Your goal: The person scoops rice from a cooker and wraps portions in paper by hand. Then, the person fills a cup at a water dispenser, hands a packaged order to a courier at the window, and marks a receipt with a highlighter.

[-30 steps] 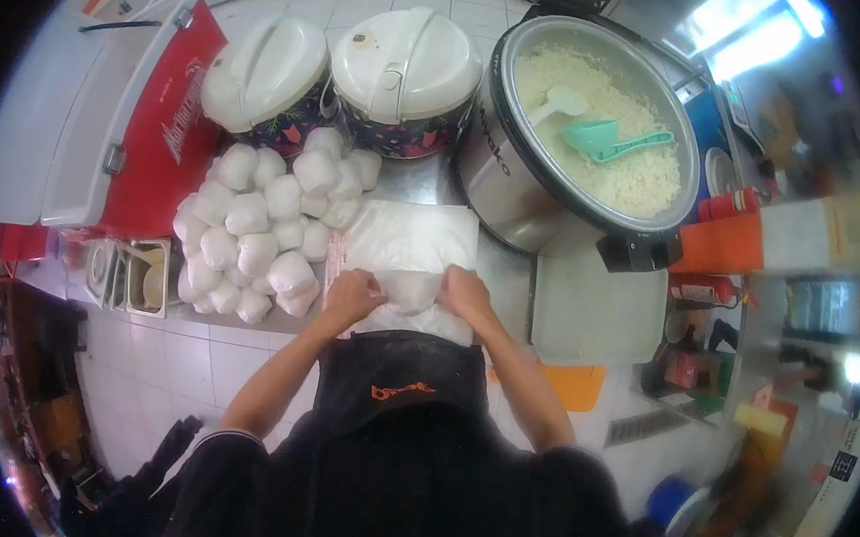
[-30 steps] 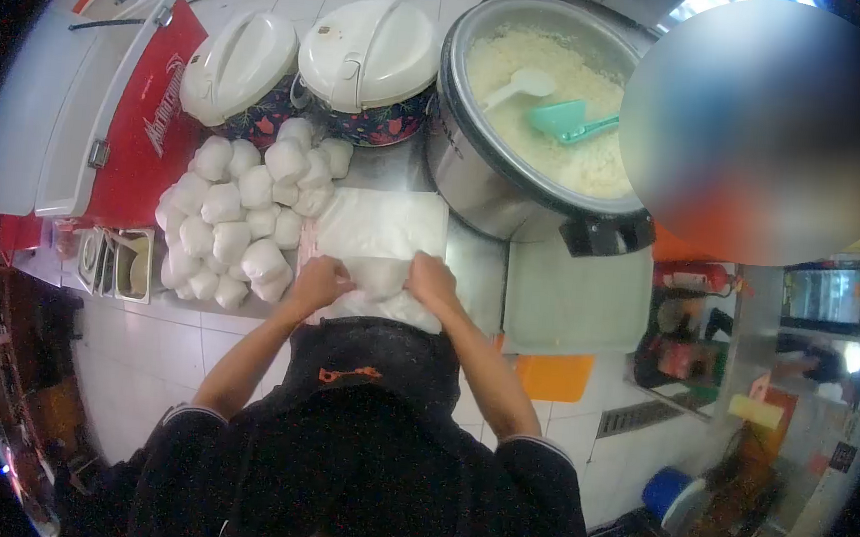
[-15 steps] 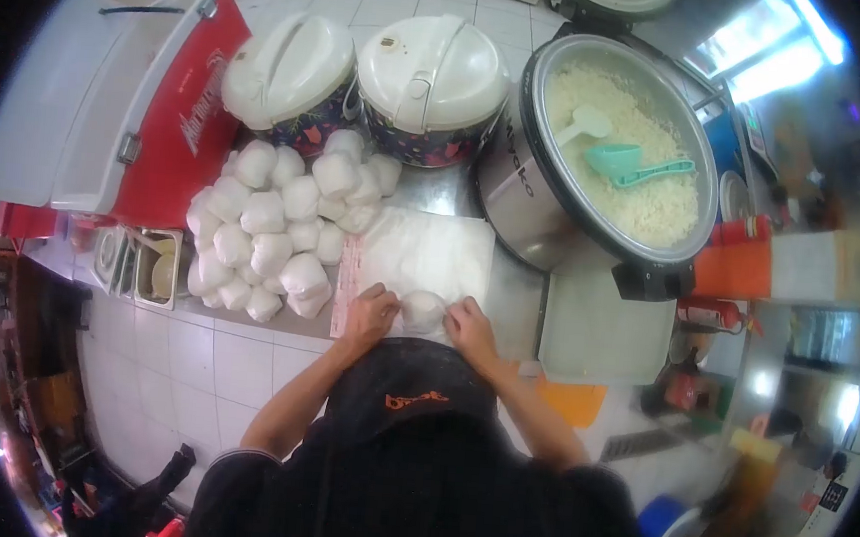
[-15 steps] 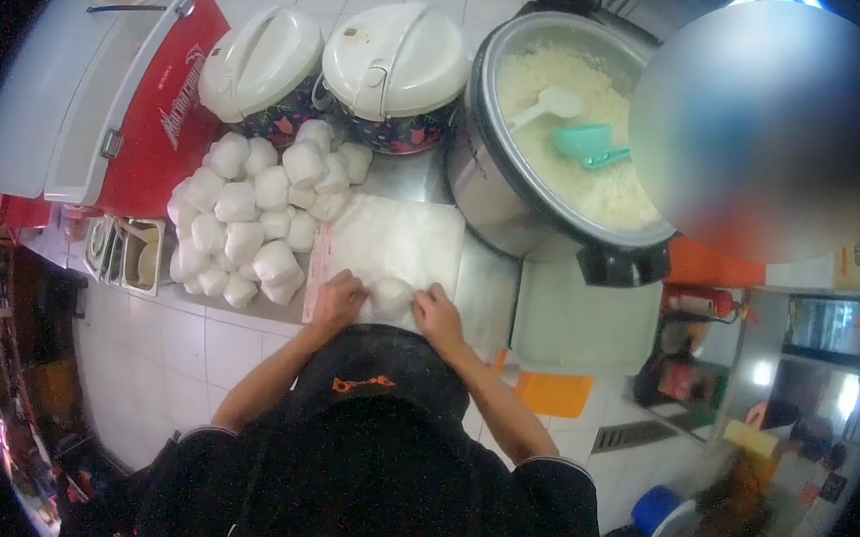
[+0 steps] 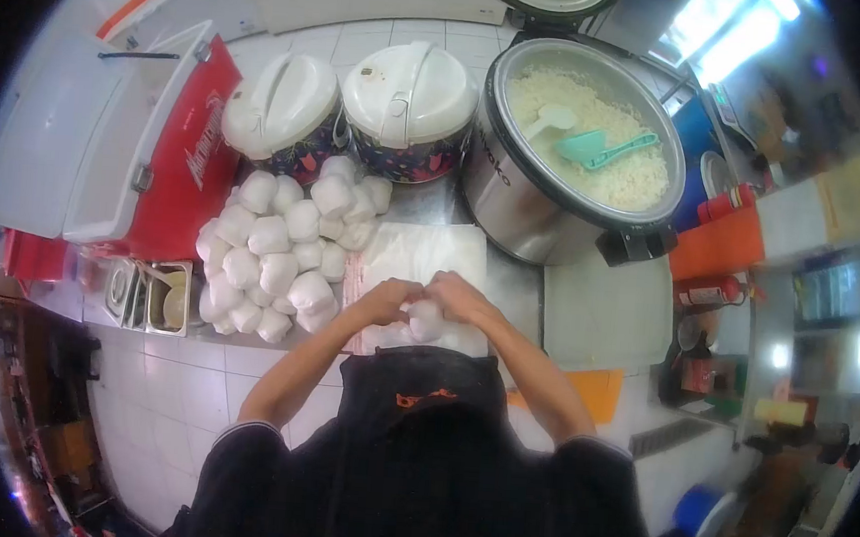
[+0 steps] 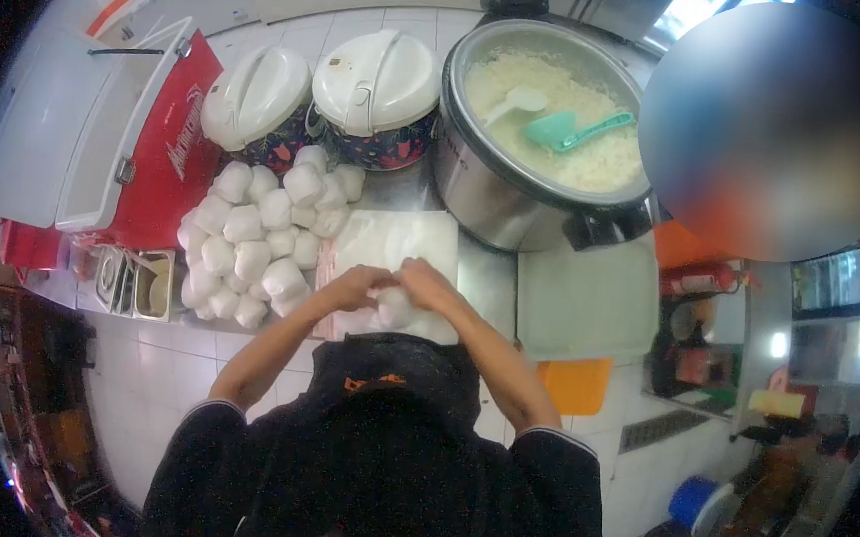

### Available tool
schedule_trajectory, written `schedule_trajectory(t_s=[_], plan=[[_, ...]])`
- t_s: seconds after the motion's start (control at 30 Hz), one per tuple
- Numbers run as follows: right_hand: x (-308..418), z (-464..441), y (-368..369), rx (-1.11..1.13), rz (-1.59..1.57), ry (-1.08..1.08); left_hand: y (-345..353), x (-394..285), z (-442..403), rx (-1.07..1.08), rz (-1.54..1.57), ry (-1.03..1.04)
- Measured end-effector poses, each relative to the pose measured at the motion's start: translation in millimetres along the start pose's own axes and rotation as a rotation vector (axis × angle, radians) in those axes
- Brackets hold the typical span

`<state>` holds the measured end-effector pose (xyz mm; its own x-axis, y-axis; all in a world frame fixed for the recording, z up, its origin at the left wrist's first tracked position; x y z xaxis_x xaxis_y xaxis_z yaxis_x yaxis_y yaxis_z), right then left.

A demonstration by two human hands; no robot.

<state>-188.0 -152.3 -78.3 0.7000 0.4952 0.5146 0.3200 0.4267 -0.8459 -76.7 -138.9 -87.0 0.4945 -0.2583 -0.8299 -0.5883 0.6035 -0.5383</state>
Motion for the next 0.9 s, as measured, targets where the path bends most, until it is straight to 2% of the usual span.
schedule_trajectory(t_s=[0.03, 0.07, 0.1, 0.17, 0.2, 0.23, 0.27, 0.3, 0.33, 0.37, 0.43, 0.47, 0.5, 0.57, 0.63, 0.7, 0.73, 0.8, 0.83, 0.87, 0.9], plan=[[21, 10, -3, -0.125, -0.019, -0.261, 1, -17, 4, 0.093, 0.23, 0.044], [42, 29, -26, -0.055, -0.023, -0.197, -9, -44, 16, 0.187, 0.291, -0.009], [61, 45, -51, -0.046, -0.016, -0.206, -16, -54, 24, 0.174, 0.296, -0.008], [70, 68, -45, 0.272, -0.723, 0.06, -35, -68, 49, 0.036, 1.012, 0.037], [81, 72, -43, 0.286, -0.721, 0.053, -36, -76, 59, 0.036, 1.119, -0.002], [95, 77, -36, 0.341, -1.112, 0.095, -28, -74, 65, 0.02, 1.123, -0.003], [109, 80, -30, 0.396, -1.5, 0.143, -13, -69, 69, 0.02, 1.394, 0.015], [118, 79, -26, 0.413, -1.49, 0.136, 2, -61, 72, 0.02, 1.66, 0.041], [121, 72, -28, 0.323, -1.578, 0.151, 28, -32, 75, -0.042, 1.793, 0.02], [123, 69, -29, 0.227, -1.667, 0.168, 31, -40, 82, -0.054, 1.786, 0.026], [117, 71, -19, 0.202, -1.627, 0.157, 14, -38, 94, -0.362, 1.577, -0.065], [115, 73, -14, 0.198, -1.603, 0.152, -1, -39, 98, -0.437, 1.231, 0.059], [114, 74, -9, 0.194, -1.579, 0.147, -9, -41, 105, -0.461, 1.229, 0.068], [96, 83, 5, 0.148, -1.309, 0.328, -13, -35, 128, -0.435, 0.967, -0.209], [103, 84, 10, 0.163, -1.284, 0.324, -15, -39, 145, -0.465, 1.012, -0.207], [106, 79, 17, 0.211, -1.154, 0.354, -19, -28, 164, -0.525, 1.143, -0.427], [111, 78, 17, 0.214, -1.168, 0.389, -27, -45, 165, -0.501, 1.133, -0.409], [129, 79, -3, 0.206, -1.068, 0.426, -39, -74, 165, -0.411, 0.617, -0.483], [124, 74, 17, 0.167, -1.175, 0.346, -36, -72, 157, -0.432, 0.336, -0.407], [111, 68, 39, 0.063, -1.103, 0.184, -43, -95, 148, -0.48, 0.33, -0.362], [143, 74, -14, 0.106, -1.037, 0.192, -50, -121, 143, -0.511, 0.329, -0.316]])
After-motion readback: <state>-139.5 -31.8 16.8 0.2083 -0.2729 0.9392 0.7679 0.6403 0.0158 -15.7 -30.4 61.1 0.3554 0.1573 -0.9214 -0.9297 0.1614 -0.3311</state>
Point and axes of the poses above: each hand's wrist, its own z-axis away from the middle knuckle, its own y-axis out of the palm, x = y × z, the point moved 10 cm from there along -z, towards the middle knuckle, and after that the axes turned 6 degrees about z, right-handed, at the moved point
